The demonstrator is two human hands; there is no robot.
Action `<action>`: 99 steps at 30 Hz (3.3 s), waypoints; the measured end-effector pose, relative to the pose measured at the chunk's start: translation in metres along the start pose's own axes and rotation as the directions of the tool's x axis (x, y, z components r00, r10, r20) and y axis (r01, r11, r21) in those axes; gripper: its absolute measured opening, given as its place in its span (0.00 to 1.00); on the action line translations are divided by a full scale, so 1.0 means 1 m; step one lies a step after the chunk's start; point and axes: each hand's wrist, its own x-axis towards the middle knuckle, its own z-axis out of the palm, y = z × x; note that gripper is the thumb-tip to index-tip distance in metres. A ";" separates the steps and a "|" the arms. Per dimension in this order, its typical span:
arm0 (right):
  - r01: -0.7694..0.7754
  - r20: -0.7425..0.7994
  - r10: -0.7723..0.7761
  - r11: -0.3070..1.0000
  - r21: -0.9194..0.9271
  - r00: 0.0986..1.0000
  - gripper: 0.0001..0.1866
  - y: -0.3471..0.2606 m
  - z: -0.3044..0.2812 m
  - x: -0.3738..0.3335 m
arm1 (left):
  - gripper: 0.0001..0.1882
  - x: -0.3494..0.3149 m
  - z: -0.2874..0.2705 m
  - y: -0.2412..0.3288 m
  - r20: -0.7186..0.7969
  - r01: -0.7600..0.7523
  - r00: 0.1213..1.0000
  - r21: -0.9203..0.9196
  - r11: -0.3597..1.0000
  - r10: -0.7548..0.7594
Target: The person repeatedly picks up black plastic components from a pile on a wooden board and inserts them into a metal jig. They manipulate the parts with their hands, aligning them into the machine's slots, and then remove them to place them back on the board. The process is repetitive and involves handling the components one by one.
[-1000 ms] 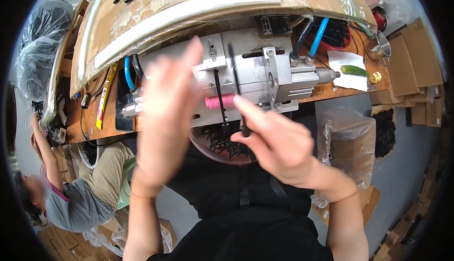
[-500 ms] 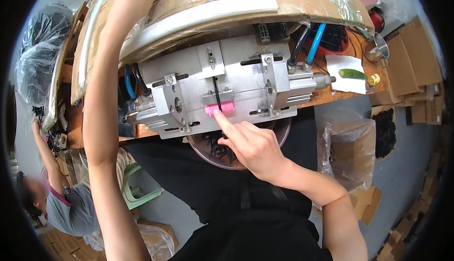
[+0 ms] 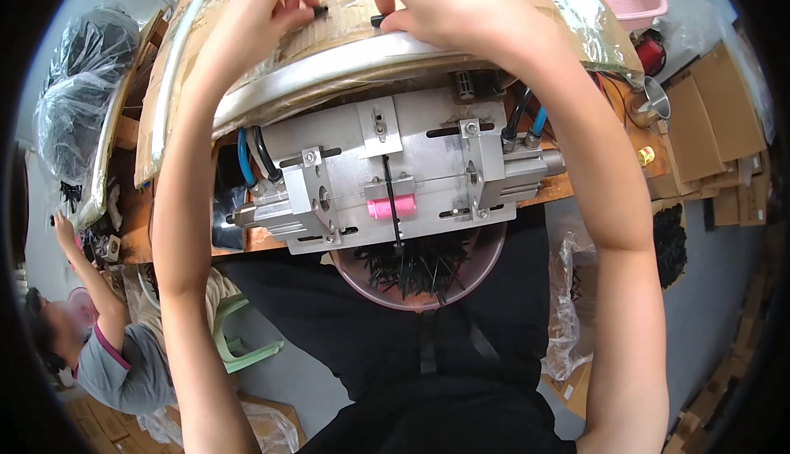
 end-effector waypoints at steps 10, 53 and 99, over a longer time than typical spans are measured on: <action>-0.157 -0.257 0.362 0.801 0.578 0.896 0.12 -0.018 -0.021 -0.043 | 0.09 -0.106 0.009 0.099 -0.283 0.055 0.956 -0.085 0.995 -0.077; 0.108 -0.253 -0.030 0.948 0.300 0.967 0.27 -0.081 0.046 -0.124 | 0.15 -0.129 0.000 0.069 -0.383 0.224 0.896 -0.053 0.973 -0.227; 0.043 -0.276 0.489 0.436 0.899 0.827 0.13 -0.076 0.051 -0.156 | 0.39 -0.207 0.117 0.167 -0.163 0.178 0.971 0.025 0.984 -0.172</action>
